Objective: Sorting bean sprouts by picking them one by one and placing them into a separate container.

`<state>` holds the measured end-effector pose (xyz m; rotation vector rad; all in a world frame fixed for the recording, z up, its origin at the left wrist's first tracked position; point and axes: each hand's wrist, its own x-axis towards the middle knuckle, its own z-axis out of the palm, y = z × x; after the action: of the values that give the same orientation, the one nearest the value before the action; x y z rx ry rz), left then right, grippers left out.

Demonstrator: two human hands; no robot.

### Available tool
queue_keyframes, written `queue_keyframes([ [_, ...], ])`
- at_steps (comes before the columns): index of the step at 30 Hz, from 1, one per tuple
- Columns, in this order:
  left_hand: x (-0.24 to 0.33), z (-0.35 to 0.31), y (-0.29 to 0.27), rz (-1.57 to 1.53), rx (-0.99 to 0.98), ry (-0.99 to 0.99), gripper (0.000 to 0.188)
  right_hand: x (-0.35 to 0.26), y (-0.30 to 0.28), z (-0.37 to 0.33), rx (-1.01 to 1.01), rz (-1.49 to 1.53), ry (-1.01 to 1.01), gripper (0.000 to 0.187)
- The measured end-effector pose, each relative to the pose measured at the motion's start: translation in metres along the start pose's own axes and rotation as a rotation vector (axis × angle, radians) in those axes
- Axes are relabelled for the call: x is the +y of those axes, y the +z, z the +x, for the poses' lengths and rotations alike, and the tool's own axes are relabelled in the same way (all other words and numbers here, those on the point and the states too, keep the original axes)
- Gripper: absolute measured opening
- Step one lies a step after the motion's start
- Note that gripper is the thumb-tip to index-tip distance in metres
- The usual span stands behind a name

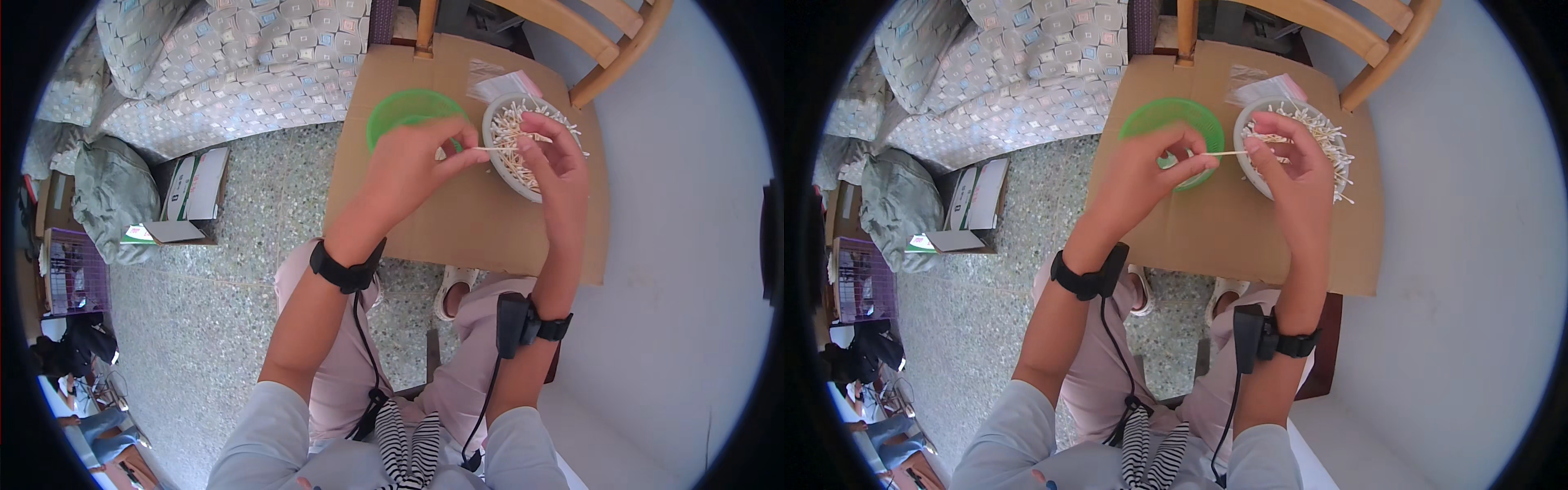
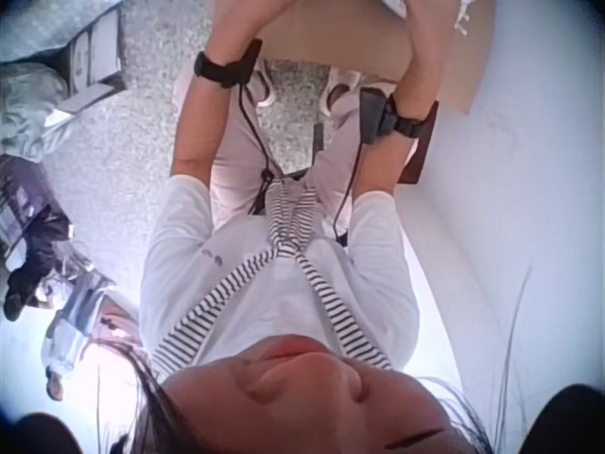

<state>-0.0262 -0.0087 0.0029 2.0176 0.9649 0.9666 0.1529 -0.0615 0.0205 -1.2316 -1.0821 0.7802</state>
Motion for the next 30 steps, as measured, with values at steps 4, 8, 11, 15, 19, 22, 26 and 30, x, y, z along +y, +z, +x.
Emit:
queue_keyframes([
  [4, 0.004, 0.002, 0.001, -0.054, 0.059, 0.009, 0.022, -0.001, -0.013, 0.000, -0.110, 0.028, 0.082, 0.022],
  [8, 0.001, 0.003, 0.007, -0.113, 0.074, 0.019, 0.022, -0.002, -0.003, -0.002, -0.129, 0.017, -0.041, 0.019],
  [11, -0.001, 0.006, 0.010, -0.118, 0.032, 0.033, 0.022, -0.002, -0.001, -0.001, -0.136, 0.062, -0.073, 0.017],
  [15, -0.005, 0.008, 0.013, -0.151, -0.020, 0.067, 0.021, -0.002, 0.006, 0.004, -0.193, -0.056, -0.217, 0.016],
  [19, -0.009, 0.008, 0.018, -0.152, 0.019, 0.126, 0.017, 0.001, 0.009, 0.005, -0.227, -0.037, -0.214, 0.017],
  [22, -0.010, 0.010, 0.011, -0.176, 0.047, 0.136, 0.018, 0.000, 0.010, 0.001, -0.164, -0.023, -0.174, 0.016],
  [26, 0.002, 0.009, 0.003, -0.299, 0.027, 0.018, 0.015, 0.005, -0.001, 0.000, 0.024, -0.007, -0.103, 0.013],
  [30, 0.000, 0.010, -0.001, -0.532, 0.106, 0.014, 0.014, -0.003, 0.003, 0.002, -0.146, -0.092, -0.011, 0.014],
])
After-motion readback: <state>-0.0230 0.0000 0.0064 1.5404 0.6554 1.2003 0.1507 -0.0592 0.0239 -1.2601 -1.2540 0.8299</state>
